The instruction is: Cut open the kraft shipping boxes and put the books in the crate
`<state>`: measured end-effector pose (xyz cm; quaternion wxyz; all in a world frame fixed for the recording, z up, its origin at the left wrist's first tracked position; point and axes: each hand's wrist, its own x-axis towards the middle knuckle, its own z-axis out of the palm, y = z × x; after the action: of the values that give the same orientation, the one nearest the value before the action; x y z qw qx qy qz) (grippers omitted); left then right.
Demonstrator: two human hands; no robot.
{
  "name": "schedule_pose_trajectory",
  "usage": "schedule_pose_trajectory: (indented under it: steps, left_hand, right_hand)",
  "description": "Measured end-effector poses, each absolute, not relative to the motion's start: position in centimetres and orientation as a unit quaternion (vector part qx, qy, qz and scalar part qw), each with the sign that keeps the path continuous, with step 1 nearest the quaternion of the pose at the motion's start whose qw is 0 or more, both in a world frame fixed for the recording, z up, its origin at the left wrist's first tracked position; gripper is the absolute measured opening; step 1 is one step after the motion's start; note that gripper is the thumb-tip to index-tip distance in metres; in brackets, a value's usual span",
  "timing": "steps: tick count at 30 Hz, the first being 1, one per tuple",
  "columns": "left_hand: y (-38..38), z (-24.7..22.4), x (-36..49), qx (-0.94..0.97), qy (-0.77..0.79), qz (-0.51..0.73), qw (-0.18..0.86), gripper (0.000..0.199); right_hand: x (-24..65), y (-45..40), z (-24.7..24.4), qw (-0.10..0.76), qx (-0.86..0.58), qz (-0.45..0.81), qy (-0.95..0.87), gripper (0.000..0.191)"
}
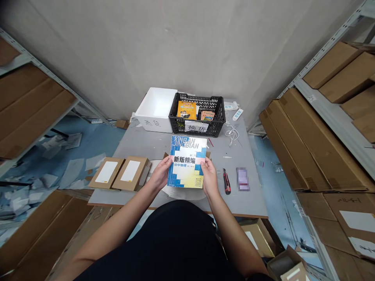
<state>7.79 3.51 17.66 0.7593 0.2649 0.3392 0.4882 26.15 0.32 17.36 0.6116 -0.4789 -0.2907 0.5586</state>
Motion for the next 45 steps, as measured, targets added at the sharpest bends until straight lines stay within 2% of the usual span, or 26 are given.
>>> schedule_pose_trajectory:
  steps: [13, 22, 30, 33, 36, 38, 41, 45]
  left_hand:
    - [4.3, 17.5, 7.8, 0.262, 0.33, 0.484, 0.767, 0.044]
    - [4.9, 17.6, 7.5, 0.259, 0.334, 0.492, 0.761, 0.035]
    - [5.1, 17.5, 7.4, 0.257, 0.332, 0.494, 0.761, 0.035]
    - [5.0, 17.7, 7.4, 0.255, 0.333, 0.493, 0.763, 0.036]
    - [4.8, 18.1, 7.5, 0.25, 0.33, 0.501, 0.76, 0.037]
    - [4.6, 18.3, 7.7, 0.249, 0.328, 0.508, 0.756, 0.037]
    - [4.3, 18.7, 8.1, 0.264, 0.326, 0.508, 0.752, 0.041]
    - [3.6, 19.2, 9.0, 0.331, 0.325, 0.494, 0.736, 0.046]
  right_hand:
    - [26.2, 1.4, 16.4, 0.621, -0.477, 0.558, -0.275, 0.046]
    - [26.4, 1.9, 16.0, 0.622, -0.512, 0.507, -0.308, 0.055]
    - [26.3, 2.1, 15.5, 0.6, -0.555, 0.46, -0.348, 0.066]
    - [26.4, 1.7, 15.8, 0.578, -0.587, 0.394, -0.409, 0.062]
    - [26.6, 1.3, 16.4, 0.518, -0.623, 0.269, -0.521, 0.049]
    - [26.7, 1.1, 16.8, 0.475, -0.616, 0.241, -0.581, 0.044]
    - [26.3, 1.1, 16.9, 0.449, -0.589, 0.299, -0.603, 0.048]
    - [24.8, 1.0, 16.7, 0.484, -0.541, 0.418, -0.547, 0.073]
